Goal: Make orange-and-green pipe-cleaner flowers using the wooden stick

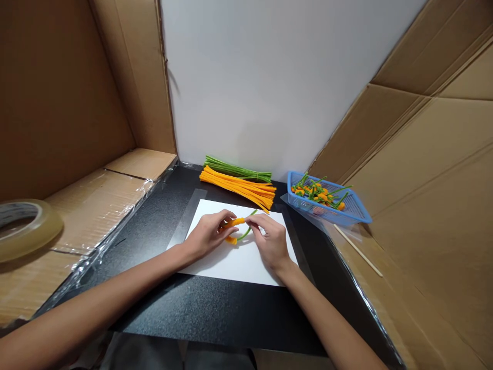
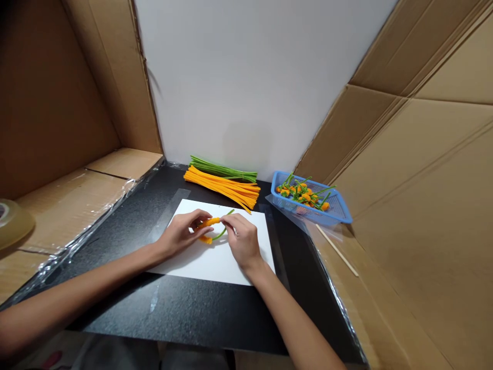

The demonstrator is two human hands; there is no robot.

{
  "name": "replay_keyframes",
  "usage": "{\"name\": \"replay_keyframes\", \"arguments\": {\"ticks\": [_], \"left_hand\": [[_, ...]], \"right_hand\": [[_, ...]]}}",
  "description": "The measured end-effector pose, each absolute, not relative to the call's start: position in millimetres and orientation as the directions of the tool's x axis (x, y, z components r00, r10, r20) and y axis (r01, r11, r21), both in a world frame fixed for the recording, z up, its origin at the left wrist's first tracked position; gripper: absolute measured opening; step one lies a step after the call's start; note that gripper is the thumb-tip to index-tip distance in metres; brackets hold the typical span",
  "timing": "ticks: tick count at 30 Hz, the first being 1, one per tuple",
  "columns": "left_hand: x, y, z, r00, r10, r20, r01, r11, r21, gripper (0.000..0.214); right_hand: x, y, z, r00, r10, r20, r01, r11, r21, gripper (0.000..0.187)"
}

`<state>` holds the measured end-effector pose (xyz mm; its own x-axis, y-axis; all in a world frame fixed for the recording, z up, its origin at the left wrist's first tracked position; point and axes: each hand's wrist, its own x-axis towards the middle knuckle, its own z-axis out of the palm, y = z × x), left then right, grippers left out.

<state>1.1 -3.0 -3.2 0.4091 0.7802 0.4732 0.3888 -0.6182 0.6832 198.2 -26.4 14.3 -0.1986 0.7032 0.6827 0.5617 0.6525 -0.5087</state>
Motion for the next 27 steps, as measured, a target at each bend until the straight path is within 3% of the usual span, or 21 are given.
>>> {"name": "replay_keyframes", "arguments": {"ticks": [13,22,27], "left_hand": [[0.3,-3.5,-0.4,0.398,0.753,0.525,0.332,-0.651,0.683,0.015],[0.1,-1.5,-5.6,0.401,0.739,0.542,0.37,-0.672,0.642,0.014],[0.7,-1.4,-5.4,0.407,0.735,0.543,0.387,-0.676,0.627,0.013]], "right_hand": [[196.8,-27.1,16.7,-0.025,0.831,0.556,0.583,0.464,-0.667,0.016],[203.2,-26.3,12.7,-0.17,0.705,0.688,0.655,0.603,-0.456,0.024],[201.9,-27.0,12.2,-0.195,0.703,0.684,0.655,0.612,-0.442,0.024]]}}
